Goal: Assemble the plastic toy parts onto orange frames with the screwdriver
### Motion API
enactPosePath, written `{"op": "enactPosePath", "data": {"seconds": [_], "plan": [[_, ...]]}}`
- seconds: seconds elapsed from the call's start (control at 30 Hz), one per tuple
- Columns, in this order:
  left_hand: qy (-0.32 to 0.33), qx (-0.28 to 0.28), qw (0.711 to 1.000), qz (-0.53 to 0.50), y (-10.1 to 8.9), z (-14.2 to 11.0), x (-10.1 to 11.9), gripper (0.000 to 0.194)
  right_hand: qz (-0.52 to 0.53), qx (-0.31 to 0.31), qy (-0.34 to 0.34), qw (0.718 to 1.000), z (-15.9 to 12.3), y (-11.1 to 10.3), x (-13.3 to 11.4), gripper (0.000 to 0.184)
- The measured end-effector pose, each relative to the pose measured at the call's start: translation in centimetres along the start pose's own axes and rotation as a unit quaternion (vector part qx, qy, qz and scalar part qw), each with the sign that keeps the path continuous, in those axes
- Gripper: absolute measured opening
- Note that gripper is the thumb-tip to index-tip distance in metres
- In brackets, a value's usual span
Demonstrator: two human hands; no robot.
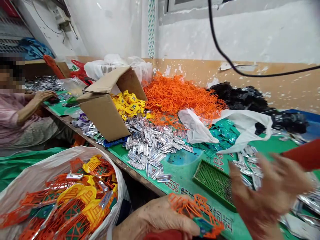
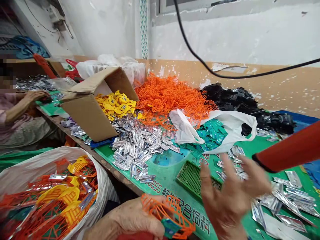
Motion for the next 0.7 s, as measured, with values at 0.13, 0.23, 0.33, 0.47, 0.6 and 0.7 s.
{"op": "enactPosePath", "data": {"seconds": [0.13, 0.23, 0.33, 0.47, 0.6, 0.7], "plan": [[-0.027, -0.039, 0.998, 0.051, -0.1, -1.7, -0.3, 0.021, -0.071, -0.307, -0.107, 0.943, -1.6, 9.0, -0.8, 0.018], [-0.046, -0.018, 0.996, 0.076, -0.6, -2.4, -0.6, 0.024, -0.106, -0.427, -0.097, 0.893, -3.4, 13.6, -0.7, 0.011], [-0.046, -0.031, 0.996, 0.077, -0.7, -2.7, -0.6, 0.022, -0.152, -0.483, -0.060, 0.860, -4.7, 15.7, -1.0, 0.006], [0.003, -0.042, 0.998, 0.047, -1.1, -2.6, 0.2, 0.026, -0.159, -0.509, 0.014, 0.846, -5.0, 16.4, -1.3, 0.004], [0.053, -0.004, 0.999, 0.002, -2.0, -2.5, 0.6, 0.026, -0.087, -0.500, 0.122, 0.853, -4.4, 15.7, -0.5, 0.008], [0.094, 0.030, 0.994, -0.041, -3.2, -2.6, 0.9, 0.031, 0.005, -0.463, 0.225, 0.857, -3.5, 13.8, 0.2, 0.010]]}}
Point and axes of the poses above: each hand's wrist, its own z-axis towards the middle knuckle, its own y-axis out of the palm, x = y × z, the point moved 5 cm from there along z, towards the middle knuckle, and after that the axes turned 7 degrees about y, right-handed, at the moved point
